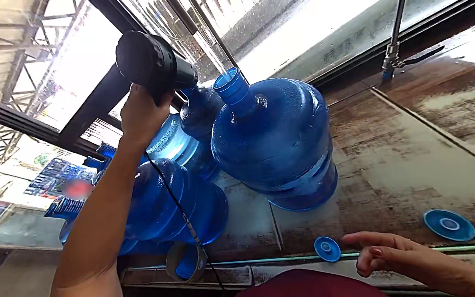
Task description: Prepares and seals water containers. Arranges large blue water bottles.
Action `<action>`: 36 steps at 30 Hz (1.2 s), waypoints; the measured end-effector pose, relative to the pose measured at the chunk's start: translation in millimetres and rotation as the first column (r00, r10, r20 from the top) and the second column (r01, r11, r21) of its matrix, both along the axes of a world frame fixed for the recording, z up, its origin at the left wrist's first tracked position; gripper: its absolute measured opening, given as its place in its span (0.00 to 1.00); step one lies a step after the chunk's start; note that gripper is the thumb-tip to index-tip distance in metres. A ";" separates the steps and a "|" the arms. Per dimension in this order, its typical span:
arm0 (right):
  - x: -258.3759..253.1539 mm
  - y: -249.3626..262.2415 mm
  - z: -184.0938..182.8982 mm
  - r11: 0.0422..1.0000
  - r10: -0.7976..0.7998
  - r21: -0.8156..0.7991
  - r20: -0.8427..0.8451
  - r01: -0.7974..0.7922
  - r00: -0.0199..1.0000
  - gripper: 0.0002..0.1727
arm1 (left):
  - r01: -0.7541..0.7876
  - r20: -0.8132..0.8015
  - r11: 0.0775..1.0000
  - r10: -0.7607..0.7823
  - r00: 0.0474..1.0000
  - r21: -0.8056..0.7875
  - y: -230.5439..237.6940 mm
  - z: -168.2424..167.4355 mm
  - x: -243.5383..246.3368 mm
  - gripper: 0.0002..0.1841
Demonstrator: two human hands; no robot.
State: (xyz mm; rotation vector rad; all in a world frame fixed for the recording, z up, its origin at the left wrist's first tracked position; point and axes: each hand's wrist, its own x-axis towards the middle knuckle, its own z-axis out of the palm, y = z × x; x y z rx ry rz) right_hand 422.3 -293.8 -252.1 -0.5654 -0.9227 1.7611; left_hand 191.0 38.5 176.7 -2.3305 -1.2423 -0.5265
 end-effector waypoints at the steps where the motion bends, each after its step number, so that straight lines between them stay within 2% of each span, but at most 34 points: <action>1: -1.0 0.6 -0.2 1.000 0.004 0.002 -0.006 -0.004 1.000 0.25 | 0.013 -0.002 1.000 -0.013 1.000 -0.004 -1.8 -0.6 -6.4 0.34; 7: -10.2 8.7 2.8 0.999 0.050 0.012 -0.041 -0.049 0.998 0.23 | 0.103 0.069 0.994 -0.106 0.992 0.040 -0.2 -10.7 -45.5 0.34; 13: -15.6 13.4 5.1 0.996 0.086 0.014 -0.049 -0.086 0.995 0.23 | 0.125 0.116 0.991 -0.131 0.985 0.056 -7.5 -14.8 -59.0 0.33; 16: -17.2 13.9 4.6 0.996 0.086 0.006 -0.050 -0.086 0.995 0.23 | 0.110 0.146 0.990 -0.122 0.982 0.087 -10.7 -14.3 -48.5 0.34; 22: -20.1 13.6 5.3 0.997 0.075 0.005 -0.072 -0.075 0.995 0.22 | -0.014 0.161 0.995 -0.001 0.987 0.097 -7.0 -3.3 -4.0 0.36; 28: -18.4 7.8 0.1 0.999 0.042 0.000 -0.062 -0.042 0.997 0.23 | -0.041 0.186 0.997 0.028 0.982 0.062 1.6 -4.1 18.5 0.34; 36: -20.2 13.8 1.6 0.996 0.084 0.000 -0.099 -0.084 0.992 0.23 | 0.052 0.152 0.994 -0.066 0.986 0.094 -16.5 -8.0 -37.3 0.35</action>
